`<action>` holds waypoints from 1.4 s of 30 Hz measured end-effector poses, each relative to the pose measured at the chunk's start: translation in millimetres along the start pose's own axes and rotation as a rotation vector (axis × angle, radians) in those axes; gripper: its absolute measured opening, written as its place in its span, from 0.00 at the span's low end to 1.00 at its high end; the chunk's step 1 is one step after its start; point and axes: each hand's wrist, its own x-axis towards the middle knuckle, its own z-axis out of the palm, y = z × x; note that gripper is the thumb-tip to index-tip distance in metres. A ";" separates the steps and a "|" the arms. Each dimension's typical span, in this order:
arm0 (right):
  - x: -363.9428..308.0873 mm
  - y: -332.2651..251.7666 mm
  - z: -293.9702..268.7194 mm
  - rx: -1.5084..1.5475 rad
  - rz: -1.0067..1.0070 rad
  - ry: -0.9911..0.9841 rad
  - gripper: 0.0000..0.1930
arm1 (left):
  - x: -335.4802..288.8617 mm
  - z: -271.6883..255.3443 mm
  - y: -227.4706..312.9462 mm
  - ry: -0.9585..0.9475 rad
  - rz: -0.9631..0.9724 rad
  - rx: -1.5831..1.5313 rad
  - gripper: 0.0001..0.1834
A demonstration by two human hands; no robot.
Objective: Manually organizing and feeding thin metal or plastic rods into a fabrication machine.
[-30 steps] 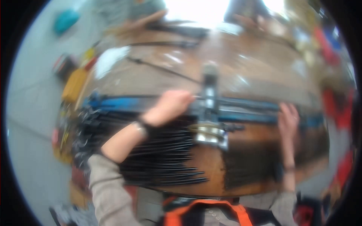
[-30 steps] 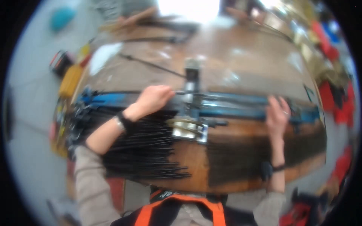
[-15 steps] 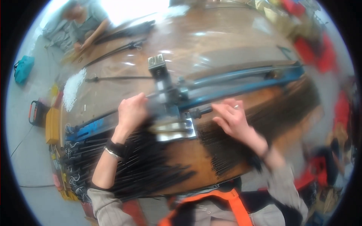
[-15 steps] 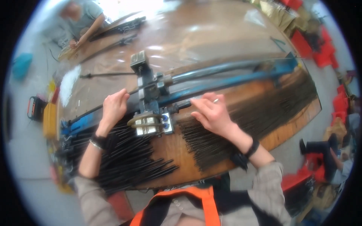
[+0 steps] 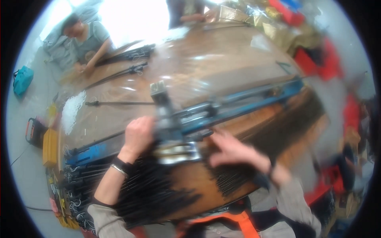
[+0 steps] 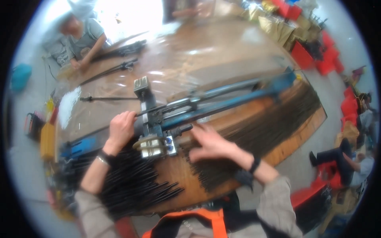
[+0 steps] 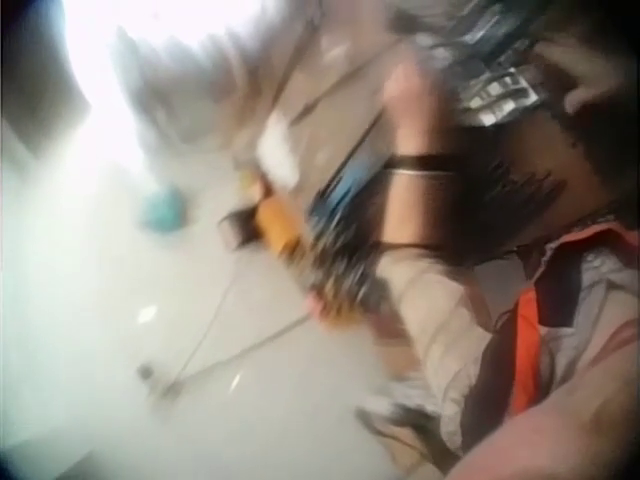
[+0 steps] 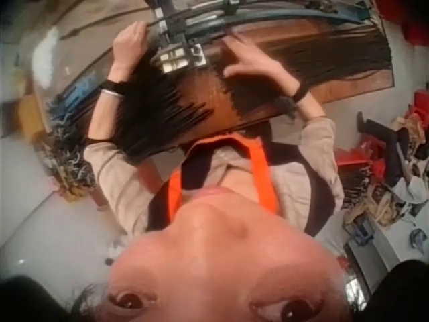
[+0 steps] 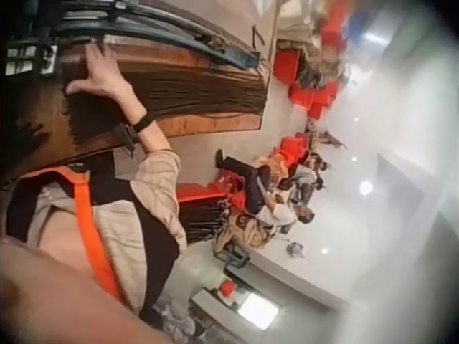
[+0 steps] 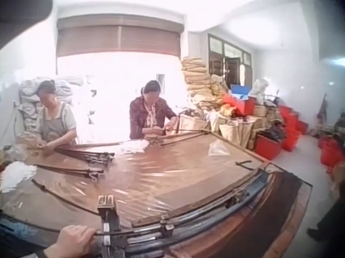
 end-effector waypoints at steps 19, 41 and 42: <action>-3.0 11.3 20.0 0.181 -0.052 0.013 0.08 | -182.2 -74.9 176.6 -0.324 -0.533 -0.055 0.14; -23.9 -11.7 -31.4 0.044 -0.013 0.050 0.06 | -153.0 -70.3 182.6 -0.269 -0.422 -0.122 0.11; -31.1 -14.2 -34.2 -0.003 -0.120 -0.043 0.05 | -148.4 -65.8 184.8 -0.269 -0.384 -0.155 0.11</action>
